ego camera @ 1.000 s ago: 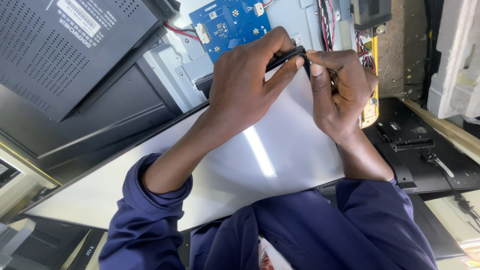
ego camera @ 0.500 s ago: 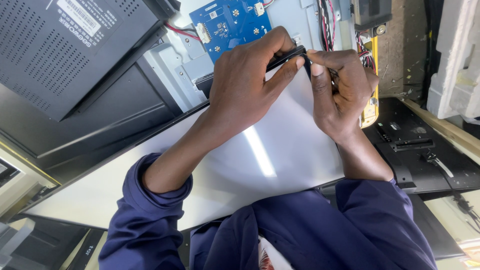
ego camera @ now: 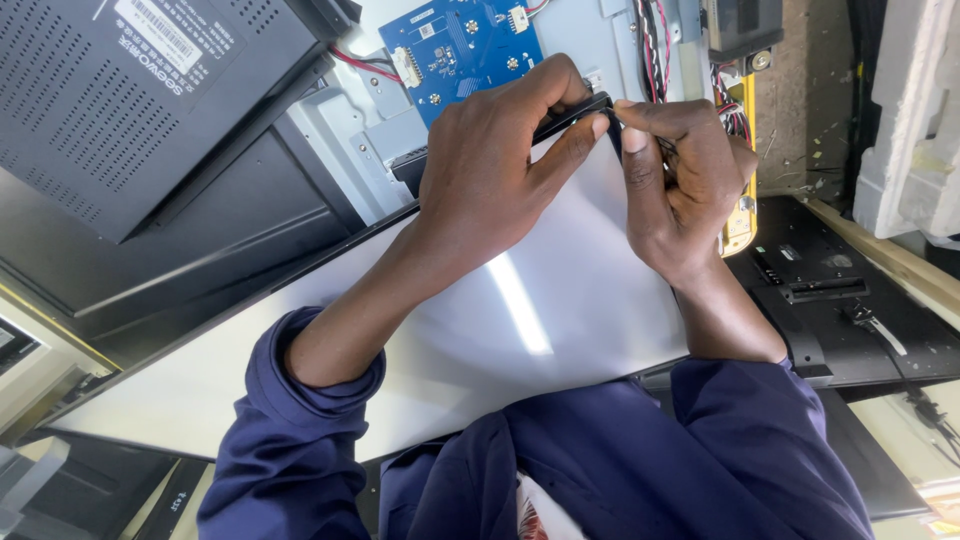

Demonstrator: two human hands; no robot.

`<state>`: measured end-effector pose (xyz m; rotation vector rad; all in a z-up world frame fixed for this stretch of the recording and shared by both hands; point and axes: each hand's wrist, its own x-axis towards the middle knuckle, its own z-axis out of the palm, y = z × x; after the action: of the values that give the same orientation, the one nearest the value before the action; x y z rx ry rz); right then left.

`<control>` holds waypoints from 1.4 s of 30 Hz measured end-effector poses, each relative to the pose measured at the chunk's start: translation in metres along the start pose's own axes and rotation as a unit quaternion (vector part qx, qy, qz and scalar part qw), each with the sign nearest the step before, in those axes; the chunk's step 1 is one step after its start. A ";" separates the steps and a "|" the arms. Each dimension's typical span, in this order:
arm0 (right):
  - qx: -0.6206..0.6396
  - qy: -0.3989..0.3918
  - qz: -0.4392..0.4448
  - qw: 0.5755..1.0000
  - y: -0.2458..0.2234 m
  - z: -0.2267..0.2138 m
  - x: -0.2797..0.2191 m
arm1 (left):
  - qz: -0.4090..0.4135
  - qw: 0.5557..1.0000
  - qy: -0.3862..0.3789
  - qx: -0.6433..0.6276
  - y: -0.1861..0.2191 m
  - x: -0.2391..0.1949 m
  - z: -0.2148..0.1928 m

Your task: The person uses a small metal tool to pry and adjust the bezel along the edges of a flat-screen monitor. They work on the top and side edges, carefully manipulating the frame to align it with the screen panel.

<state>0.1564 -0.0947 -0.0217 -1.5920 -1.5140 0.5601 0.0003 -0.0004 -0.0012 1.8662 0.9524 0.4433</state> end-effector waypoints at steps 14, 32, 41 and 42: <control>-0.002 -0.003 0.005 1.000 -0.001 0.000 0.000 | -0.001 1.000 -0.002 -0.004 0.001 0.000 -0.001; 0.008 0.001 0.009 1.000 -0.002 0.000 0.000 | -0.008 1.000 -0.003 -0.002 0.001 0.000 0.000; 0.055 0.042 0.009 0.998 0.003 0.002 0.005 | -0.010 1.000 -0.005 0.003 0.002 0.000 -0.001; 0.051 0.059 -0.002 0.997 0.007 0.002 0.005 | -0.013 1.000 -0.005 0.005 0.002 0.000 -0.001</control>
<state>0.1596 -0.0883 -0.0272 -1.5173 -1.3801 0.5235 0.0003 -0.0008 0.0006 1.8607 0.9732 0.4140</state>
